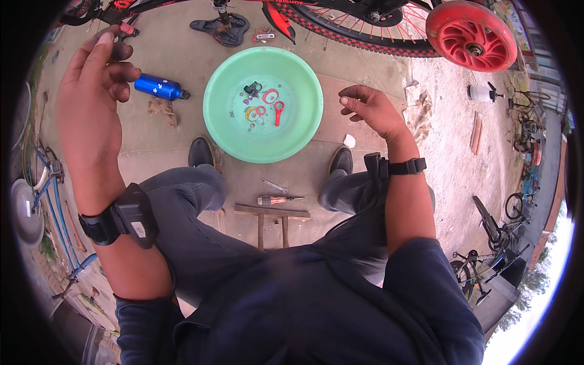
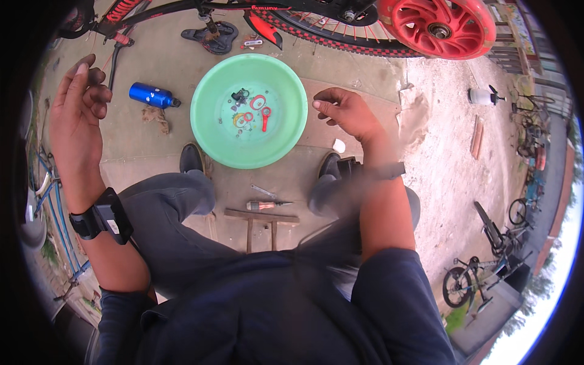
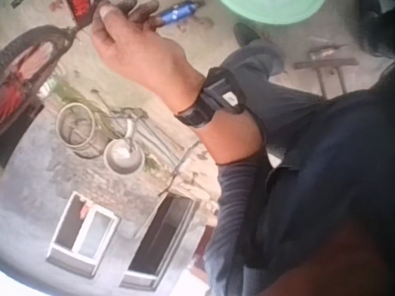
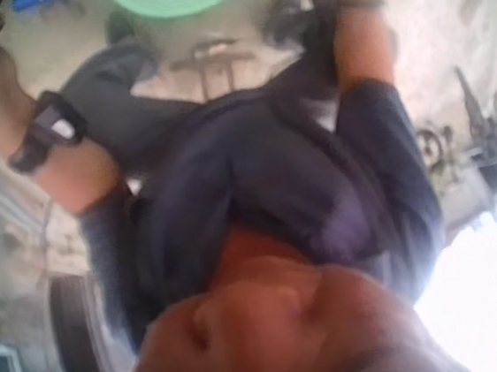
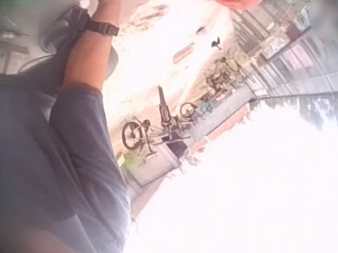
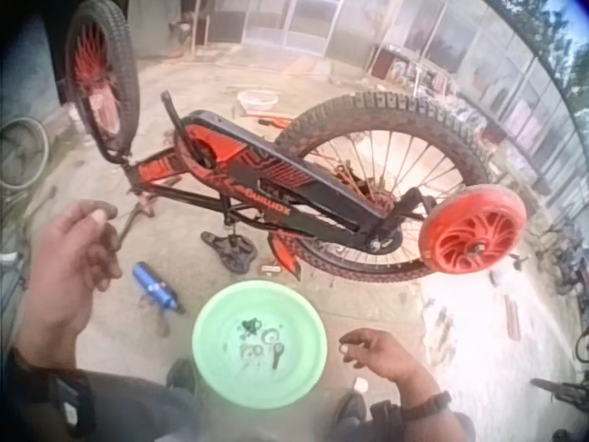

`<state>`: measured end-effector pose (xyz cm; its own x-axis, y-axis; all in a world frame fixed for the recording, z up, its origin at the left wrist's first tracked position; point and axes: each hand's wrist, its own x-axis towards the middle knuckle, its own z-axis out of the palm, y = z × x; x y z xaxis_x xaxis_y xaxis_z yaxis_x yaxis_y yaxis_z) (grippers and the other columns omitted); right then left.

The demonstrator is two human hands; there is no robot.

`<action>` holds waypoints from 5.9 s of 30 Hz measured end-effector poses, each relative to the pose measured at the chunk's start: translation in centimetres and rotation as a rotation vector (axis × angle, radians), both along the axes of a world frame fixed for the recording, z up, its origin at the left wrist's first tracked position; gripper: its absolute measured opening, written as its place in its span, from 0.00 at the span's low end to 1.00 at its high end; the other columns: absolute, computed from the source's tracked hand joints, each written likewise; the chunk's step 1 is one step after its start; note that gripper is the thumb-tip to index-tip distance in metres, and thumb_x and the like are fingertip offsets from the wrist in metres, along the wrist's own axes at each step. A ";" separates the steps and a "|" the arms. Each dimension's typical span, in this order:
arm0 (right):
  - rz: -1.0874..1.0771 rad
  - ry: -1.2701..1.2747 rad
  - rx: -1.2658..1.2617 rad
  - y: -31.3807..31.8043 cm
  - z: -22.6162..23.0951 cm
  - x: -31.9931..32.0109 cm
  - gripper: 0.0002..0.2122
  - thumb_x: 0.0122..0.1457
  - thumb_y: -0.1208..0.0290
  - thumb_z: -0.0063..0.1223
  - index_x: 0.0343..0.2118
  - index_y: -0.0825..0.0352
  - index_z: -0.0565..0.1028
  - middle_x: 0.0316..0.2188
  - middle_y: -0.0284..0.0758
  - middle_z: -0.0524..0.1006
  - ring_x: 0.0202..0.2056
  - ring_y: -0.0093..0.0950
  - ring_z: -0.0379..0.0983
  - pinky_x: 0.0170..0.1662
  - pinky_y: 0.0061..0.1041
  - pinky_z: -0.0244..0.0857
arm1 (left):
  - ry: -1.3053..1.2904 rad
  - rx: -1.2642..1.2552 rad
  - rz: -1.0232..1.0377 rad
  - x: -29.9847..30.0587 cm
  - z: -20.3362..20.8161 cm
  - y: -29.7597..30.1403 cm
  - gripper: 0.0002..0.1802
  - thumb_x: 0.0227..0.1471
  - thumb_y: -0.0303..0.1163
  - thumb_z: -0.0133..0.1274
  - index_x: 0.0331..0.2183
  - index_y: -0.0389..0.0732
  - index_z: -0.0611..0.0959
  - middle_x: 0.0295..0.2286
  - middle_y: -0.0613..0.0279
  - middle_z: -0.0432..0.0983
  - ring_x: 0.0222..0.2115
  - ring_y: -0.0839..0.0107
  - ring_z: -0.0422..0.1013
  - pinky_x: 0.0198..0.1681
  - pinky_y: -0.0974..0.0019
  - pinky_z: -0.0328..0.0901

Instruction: The person installs training wheels on a bicycle by attaching a black bracket to the rear axle, inserting a bolt, and tightening it with a wrench. They repeat the process on the opposite side, securing both training wheels to the bike frame.

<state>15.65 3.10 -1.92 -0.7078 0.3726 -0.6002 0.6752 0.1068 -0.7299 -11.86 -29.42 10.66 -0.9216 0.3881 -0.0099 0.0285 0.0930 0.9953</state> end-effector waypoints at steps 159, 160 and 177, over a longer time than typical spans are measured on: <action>-1.015 0.371 -0.394 3.2 17.9 28.0 0.10 0.58 0.82 0.43 0.38 0.68 0.77 0.32 0.32 0.80 0.30 0.21 0.77 0.28 0.16 0.64 | -0.419 -1.178 -1.524 27.7 3.7 14.0 0.25 0.45 0.44 0.61 0.42 0.37 0.79 0.35 0.44 0.79 0.39 0.47 0.75 0.43 0.54 0.68; -1.019 0.387 -0.399 4.6 19.2 28.8 0.11 0.57 0.82 0.43 0.38 0.68 0.77 0.31 0.33 0.79 0.29 0.21 0.76 0.27 0.16 0.63 | -0.359 -1.203 -1.524 28.0 5.0 14.9 0.25 0.45 0.44 0.61 0.41 0.37 0.79 0.35 0.44 0.79 0.39 0.47 0.75 0.43 0.54 0.68; -0.938 0.092 -0.351 19.4 32.9 45.7 0.10 0.56 0.76 0.47 0.40 0.65 0.77 0.33 0.30 0.78 0.30 0.21 0.76 0.28 0.18 0.62 | -0.102 -1.091 -1.089 38.8 21.8 22.5 0.26 0.47 0.43 0.59 0.44 0.36 0.77 0.33 0.42 0.79 0.37 0.45 0.75 0.41 0.51 0.69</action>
